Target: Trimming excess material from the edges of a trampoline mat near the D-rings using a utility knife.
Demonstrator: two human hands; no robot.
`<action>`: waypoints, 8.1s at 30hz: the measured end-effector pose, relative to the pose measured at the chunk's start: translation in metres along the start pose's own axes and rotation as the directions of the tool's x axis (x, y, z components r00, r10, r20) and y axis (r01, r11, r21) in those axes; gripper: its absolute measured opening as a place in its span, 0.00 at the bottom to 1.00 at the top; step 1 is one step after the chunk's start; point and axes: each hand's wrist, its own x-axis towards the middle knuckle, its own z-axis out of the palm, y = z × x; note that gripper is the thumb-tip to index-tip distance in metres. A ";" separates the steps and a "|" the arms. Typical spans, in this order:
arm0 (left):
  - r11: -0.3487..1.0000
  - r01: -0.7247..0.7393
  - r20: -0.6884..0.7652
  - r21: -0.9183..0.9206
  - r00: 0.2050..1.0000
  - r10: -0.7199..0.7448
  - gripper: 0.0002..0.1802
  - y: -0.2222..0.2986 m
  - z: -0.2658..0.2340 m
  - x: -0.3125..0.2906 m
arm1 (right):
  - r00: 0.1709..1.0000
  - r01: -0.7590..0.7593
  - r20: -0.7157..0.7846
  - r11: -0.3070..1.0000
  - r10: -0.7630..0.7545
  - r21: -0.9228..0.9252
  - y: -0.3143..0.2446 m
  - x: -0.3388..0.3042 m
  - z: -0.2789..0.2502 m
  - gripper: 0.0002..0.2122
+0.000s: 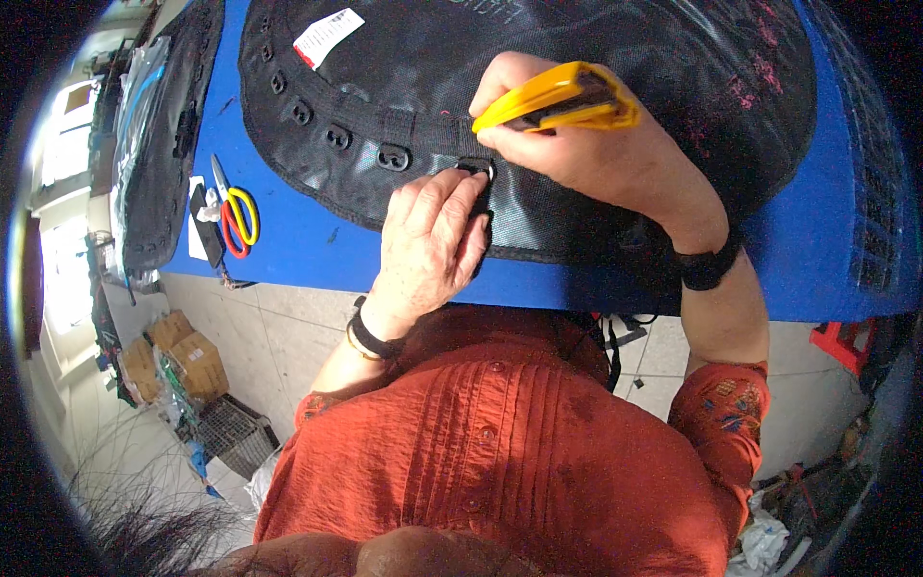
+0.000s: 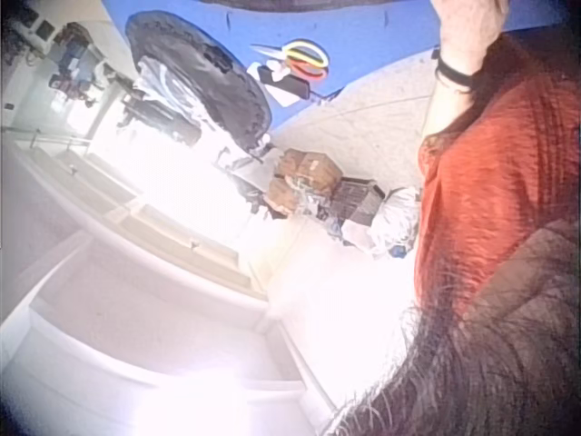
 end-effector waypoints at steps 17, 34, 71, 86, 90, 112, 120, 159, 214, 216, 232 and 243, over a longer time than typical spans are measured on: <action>1.000 0.017 0.009 0.006 1.000 -0.017 0.28 0.001 -0.002 0.000 | 0.950 -0.304 0.182 0.880 0.253 0.365 -0.001 0.001 -0.035 0.15; 1.000 0.011 0.001 0.001 1.000 -0.011 0.28 0.000 -0.001 0.000 | 0.942 -0.309 0.266 0.835 0.203 0.456 0.037 -0.003 -0.029 0.15; 1.000 -0.003 0.002 0.021 1.000 0.003 0.28 0.000 -0.001 0.000 | 0.943 -0.317 0.248 0.818 0.221 0.480 0.028 0.002 -0.026 0.10; 1.000 -0.006 -0.006 0.004 1.000 0.006 0.29 0.002 -0.003 0.002 | 0.947 -0.316 0.206 0.820 0.246 0.477 0.021 0.003 -0.029 0.11; 1.000 -0.011 -0.008 0.003 1.000 0.011 0.29 0.001 -0.001 0.000 | 0.937 -0.344 0.235 0.803 0.259 0.488 0.022 0.004 -0.027 0.11; 1.000 -0.029 -0.036 -0.002 0.999 0.029 0.29 0.001 -0.002 0.001 | 0.936 -0.338 0.253 0.829 0.246 0.445 0.019 0.004 -0.031 0.12; 1.000 -0.018 -0.027 0.006 0.999 0.018 0.28 0.001 -0.002 0.001 | 0.960 -0.272 0.192 0.842 0.204 0.467 0.021 0.002 -0.036 0.16; 0.999 0.007 -0.010 0.034 1.000 -0.007 0.28 0.001 -0.001 0.001 | 0.934 -0.334 0.274 0.840 0.231 0.428 0.028 0.003 -0.035 0.12; 1.000 -0.016 -0.007 0.021 1.000 0.017 0.29 -0.001 0.000 -0.001 | 0.954 -0.287 0.212 0.842 0.210 0.457 0.029 0.002 -0.027 0.11; 1.000 -0.012 -0.009 0.025 1.000 0.012 0.30 -0.001 0.001 -0.001 | 0.950 -0.301 0.218 0.836 0.222 0.459 0.029 0.002 -0.025 0.12; 1.000 -0.014 -0.004 0.006 1.000 0.014 0.30 -0.001 -0.001 -0.002 | 0.960 -0.256 0.217 0.864 0.175 0.433 0.030 0.001 -0.023 0.12; 1.000 -0.028 -0.011 -0.011 1.000 0.028 0.28 0.001 -0.002 0.000 | 0.975 -0.201 0.181 0.853 0.127 0.482 0.030 0.004 -0.047 0.13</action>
